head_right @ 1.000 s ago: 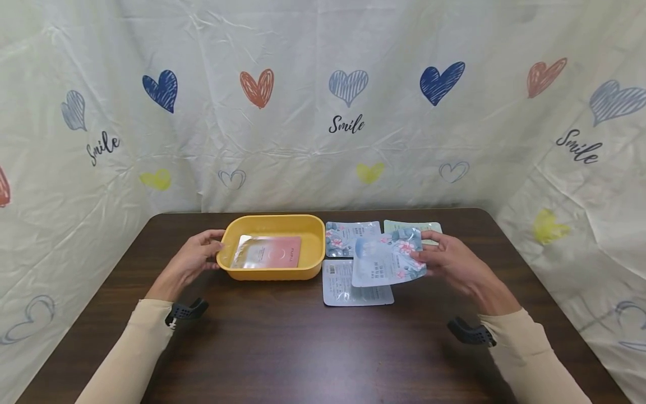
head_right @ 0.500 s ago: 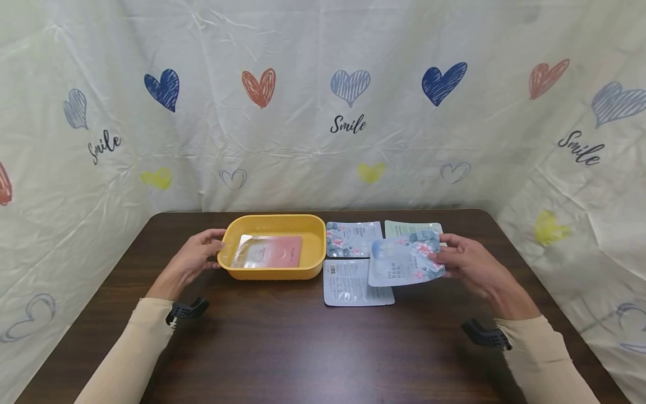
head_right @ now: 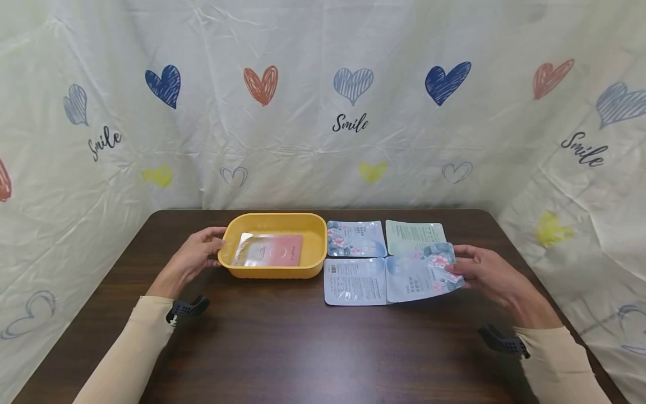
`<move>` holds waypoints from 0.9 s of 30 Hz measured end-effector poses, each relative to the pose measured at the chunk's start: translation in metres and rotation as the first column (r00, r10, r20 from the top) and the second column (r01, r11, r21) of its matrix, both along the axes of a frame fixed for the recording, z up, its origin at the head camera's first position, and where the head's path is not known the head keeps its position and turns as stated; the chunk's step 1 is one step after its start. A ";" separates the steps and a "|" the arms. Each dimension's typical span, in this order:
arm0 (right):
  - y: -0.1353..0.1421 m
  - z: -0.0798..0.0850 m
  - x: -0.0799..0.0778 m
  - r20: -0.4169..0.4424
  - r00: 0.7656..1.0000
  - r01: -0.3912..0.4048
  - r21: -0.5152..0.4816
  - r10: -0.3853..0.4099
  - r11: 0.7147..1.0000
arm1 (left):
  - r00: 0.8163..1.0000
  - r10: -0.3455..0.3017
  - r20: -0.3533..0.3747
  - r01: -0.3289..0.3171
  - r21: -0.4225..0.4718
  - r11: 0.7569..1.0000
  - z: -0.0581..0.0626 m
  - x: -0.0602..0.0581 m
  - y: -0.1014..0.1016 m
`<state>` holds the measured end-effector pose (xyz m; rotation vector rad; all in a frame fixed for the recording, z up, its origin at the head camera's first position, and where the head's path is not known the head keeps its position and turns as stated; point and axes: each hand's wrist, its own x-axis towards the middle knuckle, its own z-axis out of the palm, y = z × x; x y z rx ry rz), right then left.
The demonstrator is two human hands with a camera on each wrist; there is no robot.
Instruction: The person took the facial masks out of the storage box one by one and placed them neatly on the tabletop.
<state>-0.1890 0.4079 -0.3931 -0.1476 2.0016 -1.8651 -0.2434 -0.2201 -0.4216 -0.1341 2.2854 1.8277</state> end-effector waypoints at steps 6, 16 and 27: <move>0.013 -0.005 0.002 0.032 0.999 0.012 0.170 -0.018 0.985 | 1.000 0.004 0.002 -0.004 -0.009 1.000 0.000 0.000 0.000; 0.011 -0.008 -0.002 0.022 0.998 0.049 0.350 -0.061 0.935 | 1.000 0.012 0.019 -0.012 -0.013 1.000 0.003 0.002 0.001; 0.014 -0.010 -0.006 -0.031 0.999 0.047 0.570 -0.035 0.820 | 1.000 0.013 0.020 -0.013 -0.019 1.000 0.003 0.000 0.001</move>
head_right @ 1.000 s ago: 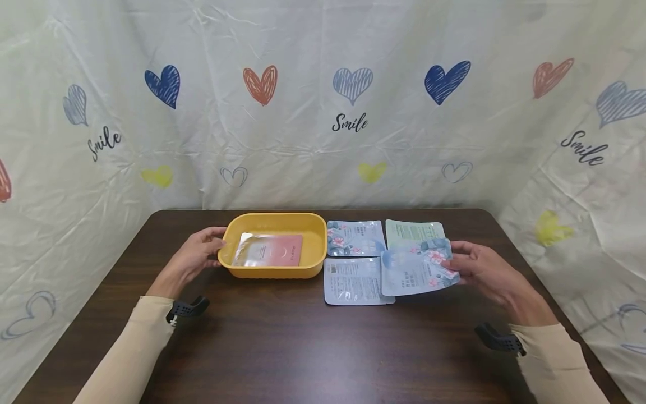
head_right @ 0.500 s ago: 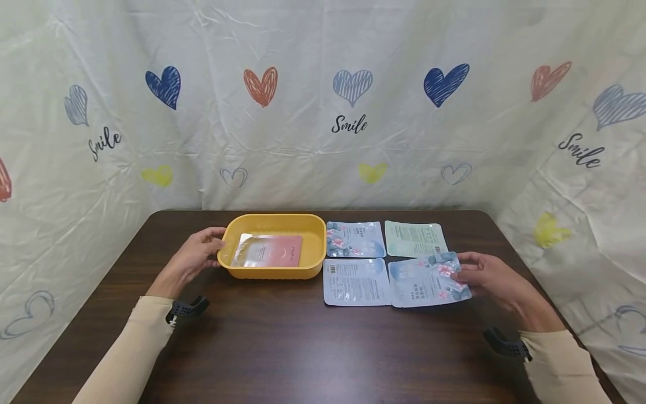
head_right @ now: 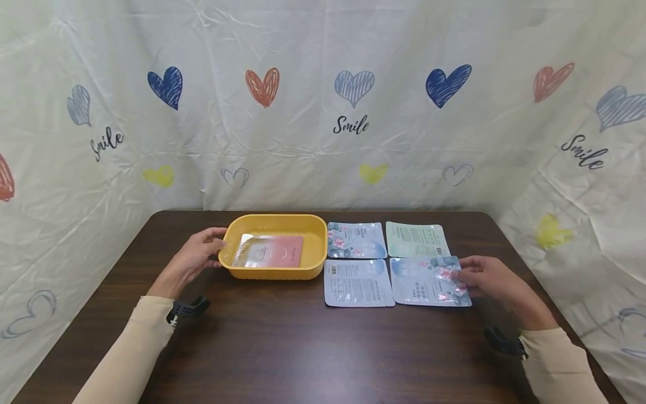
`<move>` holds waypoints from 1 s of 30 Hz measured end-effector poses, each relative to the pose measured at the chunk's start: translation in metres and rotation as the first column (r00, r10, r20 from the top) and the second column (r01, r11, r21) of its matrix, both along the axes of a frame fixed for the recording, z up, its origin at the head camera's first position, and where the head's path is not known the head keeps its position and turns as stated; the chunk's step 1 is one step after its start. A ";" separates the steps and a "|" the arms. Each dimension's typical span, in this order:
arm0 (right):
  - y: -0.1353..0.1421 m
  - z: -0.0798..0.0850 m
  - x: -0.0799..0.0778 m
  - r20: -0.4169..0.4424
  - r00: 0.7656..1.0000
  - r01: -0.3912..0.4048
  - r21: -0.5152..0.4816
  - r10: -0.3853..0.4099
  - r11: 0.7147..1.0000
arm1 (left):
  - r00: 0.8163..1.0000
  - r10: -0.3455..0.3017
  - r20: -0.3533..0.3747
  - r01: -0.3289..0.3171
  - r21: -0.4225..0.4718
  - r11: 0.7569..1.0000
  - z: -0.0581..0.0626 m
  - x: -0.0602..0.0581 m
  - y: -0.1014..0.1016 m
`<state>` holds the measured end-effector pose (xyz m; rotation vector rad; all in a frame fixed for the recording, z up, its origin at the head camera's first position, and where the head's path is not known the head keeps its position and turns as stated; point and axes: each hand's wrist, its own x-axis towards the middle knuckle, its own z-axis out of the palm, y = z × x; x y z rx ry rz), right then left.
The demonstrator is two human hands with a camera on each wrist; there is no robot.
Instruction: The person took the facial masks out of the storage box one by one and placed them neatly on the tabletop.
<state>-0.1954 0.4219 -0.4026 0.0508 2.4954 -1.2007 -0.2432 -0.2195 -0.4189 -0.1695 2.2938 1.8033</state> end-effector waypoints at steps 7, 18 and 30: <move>-0.008 0.008 -0.002 -0.110 0.991 -0.054 0.196 0.077 0.979 | 1.000 0.012 0.010 -0.012 -0.005 1.000 0.000 -0.001 0.001; -0.048 0.024 -0.008 -0.264 0.956 -0.064 0.243 0.130 0.968 | 0.999 0.035 0.035 -0.032 -0.063 0.998 0.002 -0.005 0.002; -0.114 0.044 -0.022 -0.270 0.943 -0.212 -0.028 0.197 0.977 | 1.000 0.027 0.009 -0.027 -0.017 0.999 0.003 -0.005 0.002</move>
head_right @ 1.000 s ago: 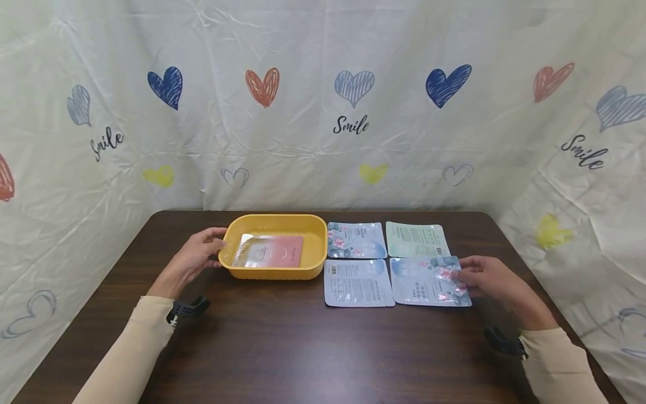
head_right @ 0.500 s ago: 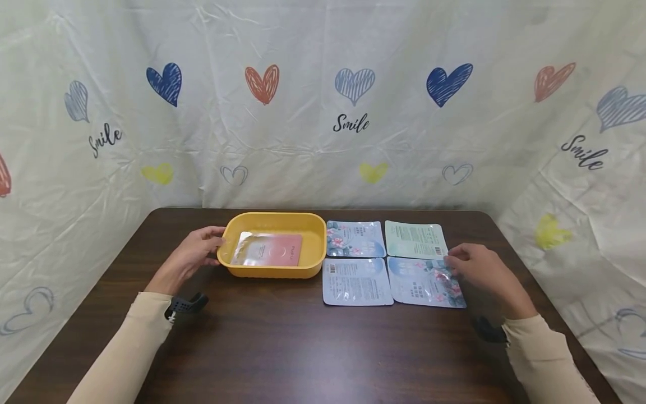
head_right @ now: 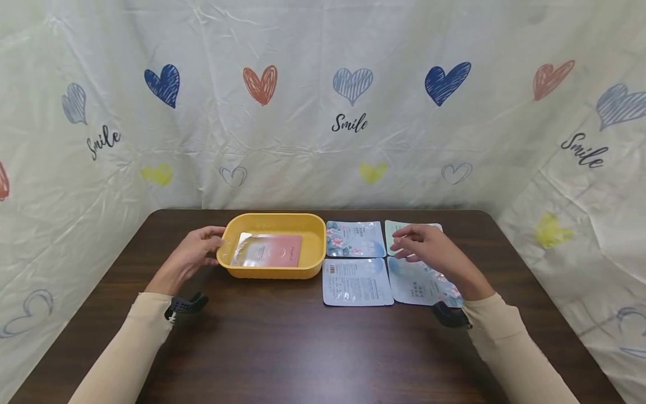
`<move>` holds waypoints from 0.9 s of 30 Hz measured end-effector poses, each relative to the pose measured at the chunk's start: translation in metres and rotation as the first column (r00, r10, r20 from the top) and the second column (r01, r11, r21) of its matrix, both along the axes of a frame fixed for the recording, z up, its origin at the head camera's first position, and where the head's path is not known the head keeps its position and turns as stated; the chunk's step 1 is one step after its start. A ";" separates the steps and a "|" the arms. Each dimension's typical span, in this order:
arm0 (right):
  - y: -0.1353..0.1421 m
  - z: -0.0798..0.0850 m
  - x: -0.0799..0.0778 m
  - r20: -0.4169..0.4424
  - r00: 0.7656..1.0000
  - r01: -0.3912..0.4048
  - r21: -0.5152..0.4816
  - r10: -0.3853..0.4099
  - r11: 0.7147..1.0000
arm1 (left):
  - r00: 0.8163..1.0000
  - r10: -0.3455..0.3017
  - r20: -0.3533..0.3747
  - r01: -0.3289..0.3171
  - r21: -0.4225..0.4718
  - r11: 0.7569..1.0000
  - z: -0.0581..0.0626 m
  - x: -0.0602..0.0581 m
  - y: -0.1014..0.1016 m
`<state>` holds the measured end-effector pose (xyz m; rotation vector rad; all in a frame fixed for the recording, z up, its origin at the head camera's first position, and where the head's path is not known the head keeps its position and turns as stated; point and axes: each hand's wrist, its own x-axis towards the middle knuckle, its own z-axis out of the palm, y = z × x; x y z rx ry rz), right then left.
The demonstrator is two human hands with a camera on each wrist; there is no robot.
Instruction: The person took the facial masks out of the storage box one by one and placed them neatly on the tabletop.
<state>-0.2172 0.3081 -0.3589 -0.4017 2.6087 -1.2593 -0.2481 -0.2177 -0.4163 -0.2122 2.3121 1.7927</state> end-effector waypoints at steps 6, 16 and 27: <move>-0.022 0.007 -0.004 0.080 0.996 -0.031 -0.144 0.043 0.989 | 1.000 0.002 0.004 -0.002 0.002 1.000 -0.002 -0.001 0.000; -0.059 0.008 -0.016 0.095 0.989 -0.082 -0.260 0.110 0.962 | 1.000 -0.002 0.002 0.002 0.008 1.000 -0.002 0.001 -0.001; -0.093 0.009 -0.026 0.130 0.982 -0.084 -0.327 0.133 0.941 | 1.000 -0.017 -0.002 0.017 0.022 1.000 -0.002 0.002 -0.003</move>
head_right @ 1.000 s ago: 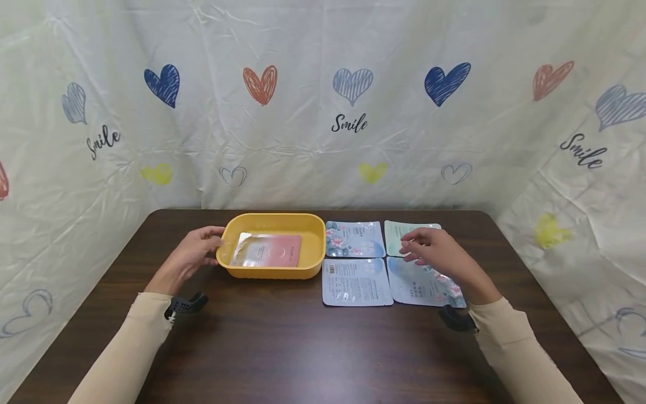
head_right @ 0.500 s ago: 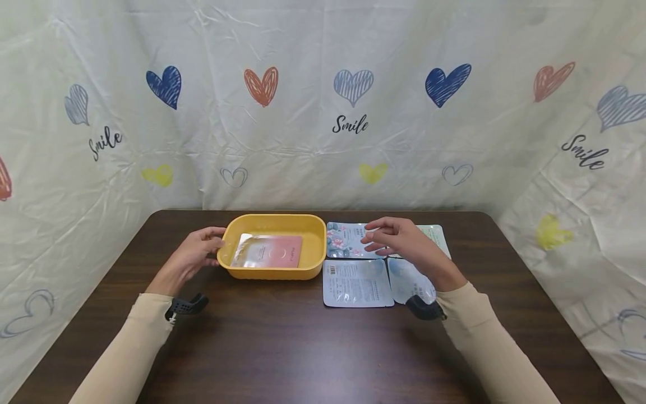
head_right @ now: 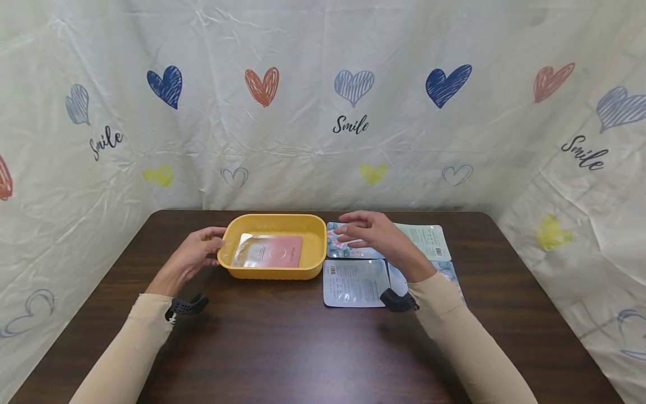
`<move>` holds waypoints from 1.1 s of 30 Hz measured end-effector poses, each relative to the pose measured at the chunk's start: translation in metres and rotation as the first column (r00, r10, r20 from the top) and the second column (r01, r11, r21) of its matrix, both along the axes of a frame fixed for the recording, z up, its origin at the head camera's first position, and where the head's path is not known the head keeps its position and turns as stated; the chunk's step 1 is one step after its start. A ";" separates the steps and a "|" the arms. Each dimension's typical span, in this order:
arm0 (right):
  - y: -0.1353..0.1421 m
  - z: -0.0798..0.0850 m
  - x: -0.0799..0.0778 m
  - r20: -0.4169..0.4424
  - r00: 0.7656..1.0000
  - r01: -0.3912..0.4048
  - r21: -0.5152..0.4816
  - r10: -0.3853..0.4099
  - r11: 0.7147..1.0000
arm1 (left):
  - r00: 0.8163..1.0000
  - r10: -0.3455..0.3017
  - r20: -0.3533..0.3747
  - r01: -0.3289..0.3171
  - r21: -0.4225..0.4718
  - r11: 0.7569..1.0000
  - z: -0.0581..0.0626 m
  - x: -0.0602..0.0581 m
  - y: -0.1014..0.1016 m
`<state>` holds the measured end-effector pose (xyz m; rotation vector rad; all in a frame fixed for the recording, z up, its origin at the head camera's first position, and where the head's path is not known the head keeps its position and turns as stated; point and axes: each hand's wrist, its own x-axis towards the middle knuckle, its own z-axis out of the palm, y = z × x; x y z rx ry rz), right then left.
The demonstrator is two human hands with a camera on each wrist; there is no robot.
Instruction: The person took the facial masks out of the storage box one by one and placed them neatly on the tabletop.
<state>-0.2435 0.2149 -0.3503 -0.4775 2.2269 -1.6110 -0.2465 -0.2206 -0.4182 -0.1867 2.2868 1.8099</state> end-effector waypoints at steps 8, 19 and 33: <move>-0.028 -0.002 -0.006 0.014 1.000 0.004 -0.038 -0.004 0.999 | 1.000 0.000 -0.003 0.000 0.002 1.000 0.000 -0.001 0.001; -0.058 -0.005 -0.015 0.050 0.999 0.008 -0.089 -0.003 0.996 | 1.000 -0.001 -0.001 0.001 0.010 1.000 0.002 0.000 0.001; -0.089 -0.021 -0.025 0.075 0.995 -0.055 -0.117 0.064 0.992 | 1.000 0.001 -0.004 -0.001 0.000 1.000 0.001 0.003 0.001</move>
